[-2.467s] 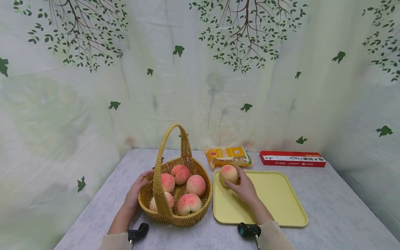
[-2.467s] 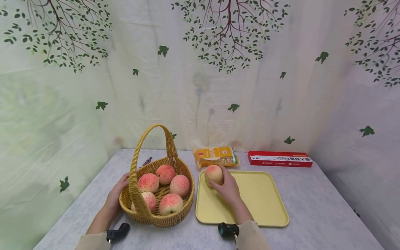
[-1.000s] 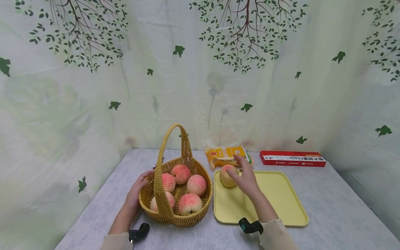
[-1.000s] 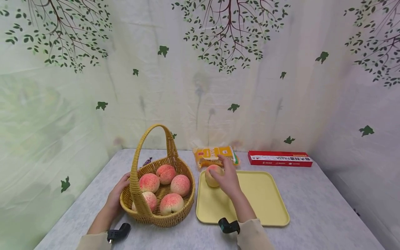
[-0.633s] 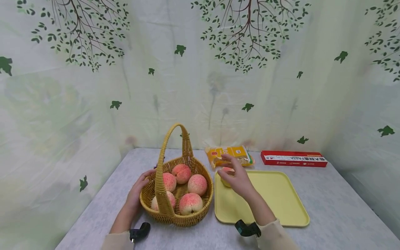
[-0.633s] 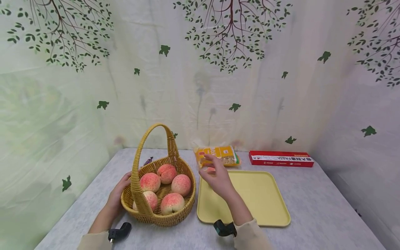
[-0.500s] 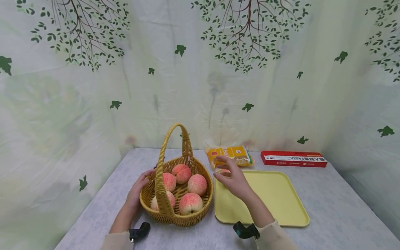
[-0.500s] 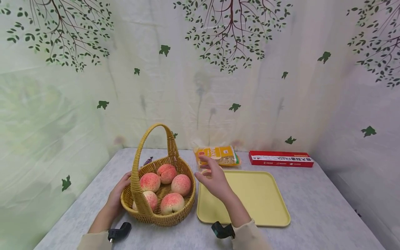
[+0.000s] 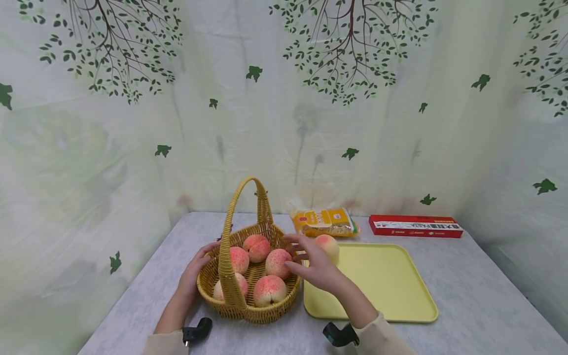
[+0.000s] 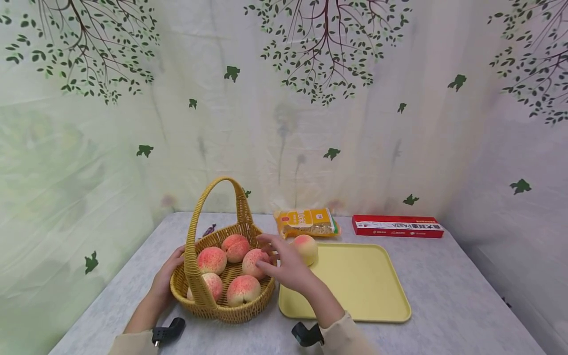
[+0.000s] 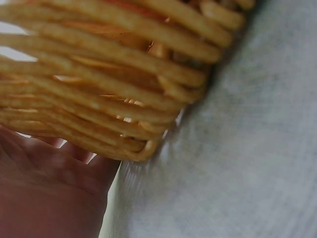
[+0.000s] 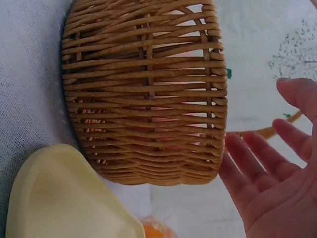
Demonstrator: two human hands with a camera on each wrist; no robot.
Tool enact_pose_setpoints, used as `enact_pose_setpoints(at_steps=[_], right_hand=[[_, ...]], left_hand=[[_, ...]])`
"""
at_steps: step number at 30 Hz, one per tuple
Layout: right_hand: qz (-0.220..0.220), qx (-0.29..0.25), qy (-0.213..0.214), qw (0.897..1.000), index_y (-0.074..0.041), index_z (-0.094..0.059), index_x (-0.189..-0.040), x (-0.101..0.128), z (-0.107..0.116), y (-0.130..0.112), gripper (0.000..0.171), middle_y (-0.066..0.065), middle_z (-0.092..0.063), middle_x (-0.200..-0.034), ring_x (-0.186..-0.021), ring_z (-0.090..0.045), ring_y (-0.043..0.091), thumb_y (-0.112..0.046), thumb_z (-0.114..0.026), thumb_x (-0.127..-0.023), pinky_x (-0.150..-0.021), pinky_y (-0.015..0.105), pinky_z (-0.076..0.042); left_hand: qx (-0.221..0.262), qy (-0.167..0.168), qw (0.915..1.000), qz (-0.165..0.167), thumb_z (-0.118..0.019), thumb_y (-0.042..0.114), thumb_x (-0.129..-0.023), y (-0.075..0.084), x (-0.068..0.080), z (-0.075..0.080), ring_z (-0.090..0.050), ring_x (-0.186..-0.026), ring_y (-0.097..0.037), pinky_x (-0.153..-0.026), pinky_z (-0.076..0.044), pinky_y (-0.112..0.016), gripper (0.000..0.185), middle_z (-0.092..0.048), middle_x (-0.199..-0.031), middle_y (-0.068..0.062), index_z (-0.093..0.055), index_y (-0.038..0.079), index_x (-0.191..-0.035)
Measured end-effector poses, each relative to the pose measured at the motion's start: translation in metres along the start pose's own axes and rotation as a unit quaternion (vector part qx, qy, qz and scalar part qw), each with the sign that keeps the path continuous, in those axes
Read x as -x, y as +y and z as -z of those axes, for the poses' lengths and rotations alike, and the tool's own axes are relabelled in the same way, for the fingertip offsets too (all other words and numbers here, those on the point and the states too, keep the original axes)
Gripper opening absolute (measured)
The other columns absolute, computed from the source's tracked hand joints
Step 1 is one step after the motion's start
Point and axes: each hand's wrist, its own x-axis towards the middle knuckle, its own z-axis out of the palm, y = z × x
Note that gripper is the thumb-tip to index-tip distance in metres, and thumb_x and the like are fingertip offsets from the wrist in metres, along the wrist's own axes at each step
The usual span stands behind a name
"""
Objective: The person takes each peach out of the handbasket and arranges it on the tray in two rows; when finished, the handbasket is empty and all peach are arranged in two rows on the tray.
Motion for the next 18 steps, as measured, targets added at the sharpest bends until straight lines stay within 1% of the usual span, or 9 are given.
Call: enact_pose_setpoints(at_steps=[4,8,13,16,18], right_hand=[[-0.012,0.006,-0.035,0.999,-0.009,-0.050,-0.141,-0.0006,-0.0043,-0.0022,0.049,0.016,-0.063,-0.128,-0.114,-0.064,0.031,-0.014,-0.068,-0.095,-0.096,0.052,-0.052],[-0.022,0.016,-0.070,0.997,-0.011,-0.051,-0.141,-0.0015,-0.0066,-0.0035,0.049,0.012,-0.063,-0.129,-0.115,-0.064,0.028,-0.019,-0.068,-0.095,-0.096,0.049,-0.053],[-0.027,0.032,-0.110,0.993,-0.011,-0.055,-0.137,-0.0043,-0.0076,-0.0067,0.046,0.008,-0.064,-0.130,-0.112,-0.065,0.025,-0.023,-0.069,-0.095,-0.093,0.037,-0.054],[-0.029,0.041,-0.130,0.990,-0.012,-0.057,-0.135,-0.0065,-0.0078,-0.0090,0.043,0.008,-0.065,-0.128,-0.110,-0.066,0.021,-0.026,-0.068,-0.095,-0.091,0.031,-0.054],[-0.033,0.045,-0.145,0.988,-0.015,-0.059,-0.132,-0.0083,-0.0078,-0.0105,0.039,0.007,-0.067,-0.124,-0.107,-0.067,0.017,-0.027,-0.068,-0.095,-0.089,0.028,-0.054]], left_hand=[[-0.004,0.000,1.0000,-0.005,-0.028,0.031,-0.108,-0.0007,0.0002,0.0004,-0.033,-0.132,0.009,-0.099,-0.032,-0.005,0.045,-0.030,-0.157,0.005,-0.038,0.016,-0.149],[-0.006,0.000,0.9999,-0.011,-0.028,0.030,-0.108,-0.0015,0.0004,0.0003,-0.031,-0.134,0.007,-0.100,-0.031,-0.005,0.044,-0.031,-0.157,0.006,-0.039,0.016,-0.149],[-0.001,0.001,0.9999,-0.012,-0.029,0.031,-0.108,-0.0029,0.0003,0.0000,-0.035,-0.132,0.009,-0.100,-0.033,-0.006,0.043,-0.035,-0.153,0.010,-0.041,0.018,-0.148],[-0.003,0.001,1.0000,-0.008,-0.029,0.032,-0.108,-0.0032,0.0000,0.0006,-0.034,-0.132,0.008,-0.099,-0.033,-0.005,0.044,-0.033,-0.155,0.008,-0.040,0.018,-0.148],[-0.007,0.000,0.9999,-0.008,-0.029,0.032,-0.108,-0.0028,0.0001,0.0009,-0.034,-0.132,0.009,-0.099,-0.033,-0.005,0.045,-0.031,-0.157,0.006,-0.039,0.017,-0.149]])
